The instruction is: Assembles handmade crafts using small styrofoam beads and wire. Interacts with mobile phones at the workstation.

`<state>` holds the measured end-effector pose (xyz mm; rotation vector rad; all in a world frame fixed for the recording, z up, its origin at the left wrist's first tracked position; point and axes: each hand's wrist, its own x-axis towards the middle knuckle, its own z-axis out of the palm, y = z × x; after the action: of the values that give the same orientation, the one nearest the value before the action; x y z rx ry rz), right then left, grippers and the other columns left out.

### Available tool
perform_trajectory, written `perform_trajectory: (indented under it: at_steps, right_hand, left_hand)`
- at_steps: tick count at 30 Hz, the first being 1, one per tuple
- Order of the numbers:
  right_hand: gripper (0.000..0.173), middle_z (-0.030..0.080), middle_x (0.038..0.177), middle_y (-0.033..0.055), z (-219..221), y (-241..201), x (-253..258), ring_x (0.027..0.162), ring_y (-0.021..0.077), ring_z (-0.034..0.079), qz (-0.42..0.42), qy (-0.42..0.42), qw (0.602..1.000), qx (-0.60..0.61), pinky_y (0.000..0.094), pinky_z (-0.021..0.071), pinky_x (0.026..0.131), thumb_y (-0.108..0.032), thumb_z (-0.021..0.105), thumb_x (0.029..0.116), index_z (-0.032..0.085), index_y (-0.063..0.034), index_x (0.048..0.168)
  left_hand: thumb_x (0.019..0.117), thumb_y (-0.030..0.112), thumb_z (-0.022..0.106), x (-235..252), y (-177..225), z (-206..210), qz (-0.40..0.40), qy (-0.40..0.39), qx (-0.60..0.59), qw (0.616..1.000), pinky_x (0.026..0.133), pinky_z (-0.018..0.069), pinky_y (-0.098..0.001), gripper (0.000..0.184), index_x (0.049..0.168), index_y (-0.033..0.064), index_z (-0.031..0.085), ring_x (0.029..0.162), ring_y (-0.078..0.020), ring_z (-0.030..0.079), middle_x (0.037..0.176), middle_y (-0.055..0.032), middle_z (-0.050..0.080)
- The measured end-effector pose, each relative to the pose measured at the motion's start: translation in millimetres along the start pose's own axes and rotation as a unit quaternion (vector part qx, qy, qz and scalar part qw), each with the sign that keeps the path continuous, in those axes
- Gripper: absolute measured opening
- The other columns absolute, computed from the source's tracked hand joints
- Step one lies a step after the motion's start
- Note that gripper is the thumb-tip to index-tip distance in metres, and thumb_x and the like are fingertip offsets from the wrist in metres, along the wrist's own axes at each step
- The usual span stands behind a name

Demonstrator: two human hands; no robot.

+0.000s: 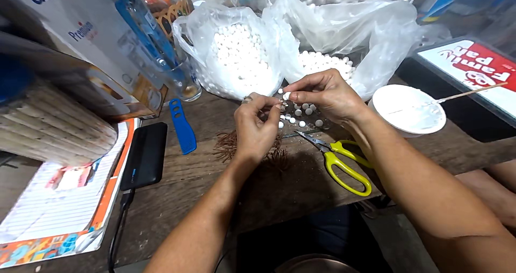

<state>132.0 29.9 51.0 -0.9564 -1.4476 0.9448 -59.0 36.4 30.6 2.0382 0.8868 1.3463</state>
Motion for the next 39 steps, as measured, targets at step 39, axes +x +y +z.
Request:
perform_trajectory:
  at_steps: [39]
  right_hand:
    - [0.012,0.068,0.073,-0.0093,6.1,1.0,-3.1,0.066,-0.005,0.063,-0.056,-0.006,0.994,-0.097,0.0138,0.0547,0.066,-0.003,0.064,0.0948,0.073,-0.0056,0.087]
  left_hand:
    - [0.0925,0.001,0.064,1.1,-3.9,4.7,0.012,0.02,-0.002,1.0,0.064,0.0453,-0.0102,0.008,0.089,-0.0006,0.071,0.072,0.0005,0.056,0.085,-0.0046,0.06]
